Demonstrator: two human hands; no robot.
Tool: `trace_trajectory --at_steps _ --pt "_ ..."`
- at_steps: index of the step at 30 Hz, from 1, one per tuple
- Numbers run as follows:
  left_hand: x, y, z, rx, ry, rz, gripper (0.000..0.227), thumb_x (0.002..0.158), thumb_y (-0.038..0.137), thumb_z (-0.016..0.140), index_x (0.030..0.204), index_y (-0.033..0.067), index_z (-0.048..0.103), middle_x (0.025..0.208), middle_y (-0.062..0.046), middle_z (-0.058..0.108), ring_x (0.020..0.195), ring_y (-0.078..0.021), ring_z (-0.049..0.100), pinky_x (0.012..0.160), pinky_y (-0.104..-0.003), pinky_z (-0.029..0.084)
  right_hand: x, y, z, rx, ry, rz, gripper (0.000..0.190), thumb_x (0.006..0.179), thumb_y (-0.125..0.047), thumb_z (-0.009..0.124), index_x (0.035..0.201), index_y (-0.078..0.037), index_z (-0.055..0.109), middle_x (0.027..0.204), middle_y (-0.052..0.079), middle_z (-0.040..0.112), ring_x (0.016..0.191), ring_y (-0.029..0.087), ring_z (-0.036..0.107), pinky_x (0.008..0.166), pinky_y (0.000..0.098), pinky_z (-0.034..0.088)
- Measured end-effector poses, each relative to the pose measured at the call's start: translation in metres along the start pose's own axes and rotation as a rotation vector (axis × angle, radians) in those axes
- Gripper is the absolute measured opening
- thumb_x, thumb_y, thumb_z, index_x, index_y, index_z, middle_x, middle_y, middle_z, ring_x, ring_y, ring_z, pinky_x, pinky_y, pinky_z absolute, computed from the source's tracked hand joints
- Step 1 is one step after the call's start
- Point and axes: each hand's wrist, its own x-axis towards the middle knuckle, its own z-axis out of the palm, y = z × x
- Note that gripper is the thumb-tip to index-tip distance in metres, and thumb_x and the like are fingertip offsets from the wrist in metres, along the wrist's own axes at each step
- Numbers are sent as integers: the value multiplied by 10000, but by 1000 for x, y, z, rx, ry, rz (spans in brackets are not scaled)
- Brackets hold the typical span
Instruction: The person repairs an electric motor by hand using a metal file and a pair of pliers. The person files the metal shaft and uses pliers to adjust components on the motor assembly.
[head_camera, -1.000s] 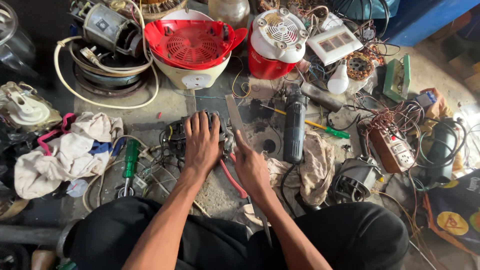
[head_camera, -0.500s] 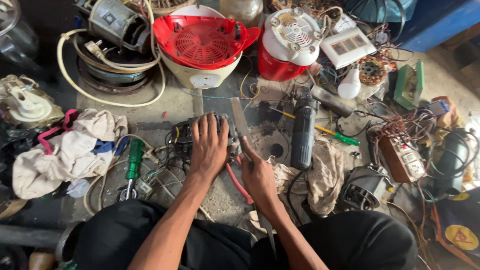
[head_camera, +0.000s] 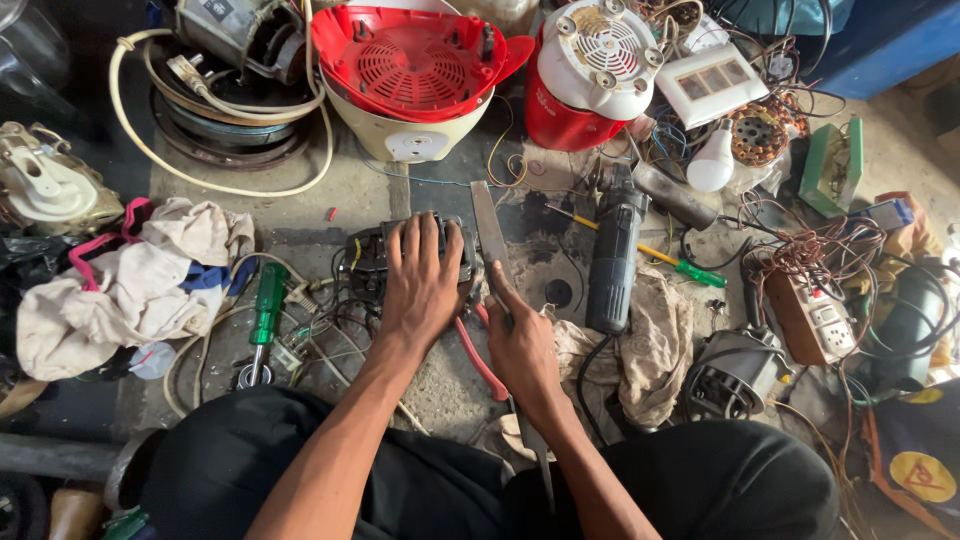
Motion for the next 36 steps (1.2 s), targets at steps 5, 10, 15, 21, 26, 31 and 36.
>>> trace_trajectory --at_steps 5,10,15,21,26,31,36 --pt "-6 -3 6 -48 46 22 660 880 389 656 1354 -54 538 1332 -327 553 1285 -452 519 1124 -579 361 1 -4 4 -71 -26 77 496 974 -202 550 1469 -237 557 702 291 600 513 344 582 587 440 485" --pt "-8 -6 17 143 -8 41 484 953 213 574 1396 21 540 1389 -264 554 1328 -389 520 1146 -535 374 28 -3 13 -44 7 -71 497 987 -210 555 1483 -214 535 804 293 639 641 438 630 586 492 481" --pt "-5 -6 15 59 -1 30 483 939 198 580 1380 5 549 1370 -286 556 1308 -416 523 1143 -558 376 30 1 17 -93 9 -56 522 981 -188 556 1501 -209 527 756 307 614 613 463 590 604 497 487" --pt "1 -6 7 -29 -20 -1 708 733 284 741 1355 0 557 1350 -298 561 1305 -429 517 1141 -569 359 -8 7 -1 -100 -36 4 503 990 -187 537 1492 -216 518 681 254 624 537 356 622 556 468 473" --pt "4 -7 12 -63 -7 4 726 780 374 759 1354 -16 547 1348 -312 548 1301 -444 503 1139 -588 347 2 4 2 -73 6 58 492 977 -203 561 1468 -241 564 605 246 554 469 318 525 524 440 463" --pt "4 -10 10 -137 2 -7 725 799 424 729 1318 -49 551 1322 -320 555 1279 -461 512 1135 -592 356 8 2 8 -35 -7 33 473 978 -200 589 1451 -226 584 631 207 544 445 235 482 515 414 456" --pt "5 -8 2 -73 -12 -14 709 809 413 714 1338 -31 555 1320 -299 560 1280 -439 521 1137 -578 363 6 -3 6 -39 -28 66 511 967 -186 577 1476 -224 555 572 240 504 443 257 414 506 412 442"
